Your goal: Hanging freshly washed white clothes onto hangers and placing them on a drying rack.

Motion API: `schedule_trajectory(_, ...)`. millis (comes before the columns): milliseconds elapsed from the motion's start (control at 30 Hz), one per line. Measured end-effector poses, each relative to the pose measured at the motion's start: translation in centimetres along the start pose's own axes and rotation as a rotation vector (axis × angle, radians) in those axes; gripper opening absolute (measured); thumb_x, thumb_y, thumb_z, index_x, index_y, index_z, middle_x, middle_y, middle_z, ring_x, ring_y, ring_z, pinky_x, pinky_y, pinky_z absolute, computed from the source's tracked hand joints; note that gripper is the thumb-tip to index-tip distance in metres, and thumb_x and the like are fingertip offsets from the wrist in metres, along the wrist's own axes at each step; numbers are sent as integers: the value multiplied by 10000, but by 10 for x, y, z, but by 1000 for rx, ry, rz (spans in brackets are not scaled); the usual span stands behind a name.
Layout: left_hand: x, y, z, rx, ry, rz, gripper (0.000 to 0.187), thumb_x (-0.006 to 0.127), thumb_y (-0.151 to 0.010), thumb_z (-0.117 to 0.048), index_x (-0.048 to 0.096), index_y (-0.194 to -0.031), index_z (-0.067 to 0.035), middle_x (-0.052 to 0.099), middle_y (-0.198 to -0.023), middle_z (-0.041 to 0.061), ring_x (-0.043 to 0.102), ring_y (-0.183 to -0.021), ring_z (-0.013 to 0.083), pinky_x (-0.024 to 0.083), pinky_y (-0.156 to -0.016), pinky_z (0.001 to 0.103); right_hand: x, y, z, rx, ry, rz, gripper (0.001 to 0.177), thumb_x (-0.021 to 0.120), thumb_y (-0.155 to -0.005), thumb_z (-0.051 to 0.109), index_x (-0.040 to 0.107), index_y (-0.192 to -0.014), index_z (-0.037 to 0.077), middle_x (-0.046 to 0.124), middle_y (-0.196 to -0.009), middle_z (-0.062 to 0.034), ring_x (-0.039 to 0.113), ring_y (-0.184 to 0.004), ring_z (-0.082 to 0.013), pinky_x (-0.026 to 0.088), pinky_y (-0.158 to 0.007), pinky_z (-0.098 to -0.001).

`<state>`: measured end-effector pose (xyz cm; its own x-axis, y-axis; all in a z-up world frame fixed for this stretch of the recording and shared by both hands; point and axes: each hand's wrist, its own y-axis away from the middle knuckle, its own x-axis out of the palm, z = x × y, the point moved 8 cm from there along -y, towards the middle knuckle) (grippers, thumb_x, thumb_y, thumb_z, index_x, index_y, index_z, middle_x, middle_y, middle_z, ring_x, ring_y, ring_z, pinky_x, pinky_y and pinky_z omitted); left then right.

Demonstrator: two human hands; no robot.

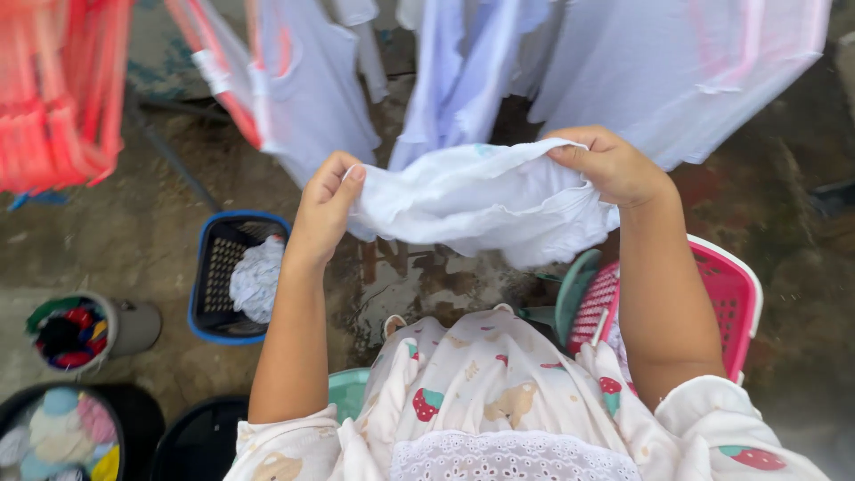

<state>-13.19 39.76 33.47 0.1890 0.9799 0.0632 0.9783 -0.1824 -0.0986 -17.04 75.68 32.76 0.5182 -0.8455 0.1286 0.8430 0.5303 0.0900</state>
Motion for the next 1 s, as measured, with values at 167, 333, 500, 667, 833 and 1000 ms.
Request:
schedule_trajectory(167, -43, 71, -65, 313, -482, -123, 353, 753, -869, -314, 619, -1114, -98, 627, -1023, 39, 591, -934, 163, 477, -822, 284, 142, -70, 19, 68, -131, 187, 300, 629, -1041, 204, 709, -1192, -41, 748, -1084, -81, 704, -963, -157, 566, -860, -330)
schedule_trajectory(333, -66, 125, -33, 353, -762, -243, 422, 785, -820, -251, 646, -1180, -81, 643, -1122, 115, 660, -989, 302, 516, -792, 358, 293, -134, -4, 203, -110, 410, 359, 626, -1014, 270, 731, -1187, -25, 759, -1066, -65, 709, -938, -134, 579, -846, -322)
schedule_trajectory(500, -160, 185, 21, 252, -751, -470, 530, 700, -889, -34, 551, -1398, -42, 612, -1299, 150, 653, -1138, 365, 541, -954, 391, 363, -176, -14, 310, -163, 440, 399, 643, -1021, 328, 734, -1108, -50, 752, -1016, -67, 712, -886, -135, 593, -794, -337)
schedule_trajectory(667, -212, 240, -31, 484, -1206, -451, 425, 679, -840, 3, 635, -1237, -143, 537, -1472, 152, 628, -1262, 341, 542, -997, 400, 393, -216, -20, 334, -113, 415, 386, 652, -983, 328, 717, -1123, -26, 747, -1024, -65, 722, -875, -142, 604, -787, -344)
schedule_trajectory(833, -251, 252, -78, 291, -1591, -493, 167, 687, -791, -77, 686, -949, -131, 538, -1491, 85, 600, -1273, 308, 548, -947, 435, 413, -235, -31, 208, 73, 521, 362, 686, -943, 284, 715, -1178, 10, 741, -1058, -80, 713, -903, -153, 590, -809, -332)
schedule_trajectory(1000, -312, 265, -75, -306, -1553, -603, 323, 605, -856, 2, 724, -1129, -124, 592, -1335, 66, 595, -1151, 302, 535, -861, 445, 434, -244, -75, -200, 1249, 835, 357, 841, -767, 166, 743, -1108, 122, 763, -989, -144, 721, -933, -305, 540, -837, -385)
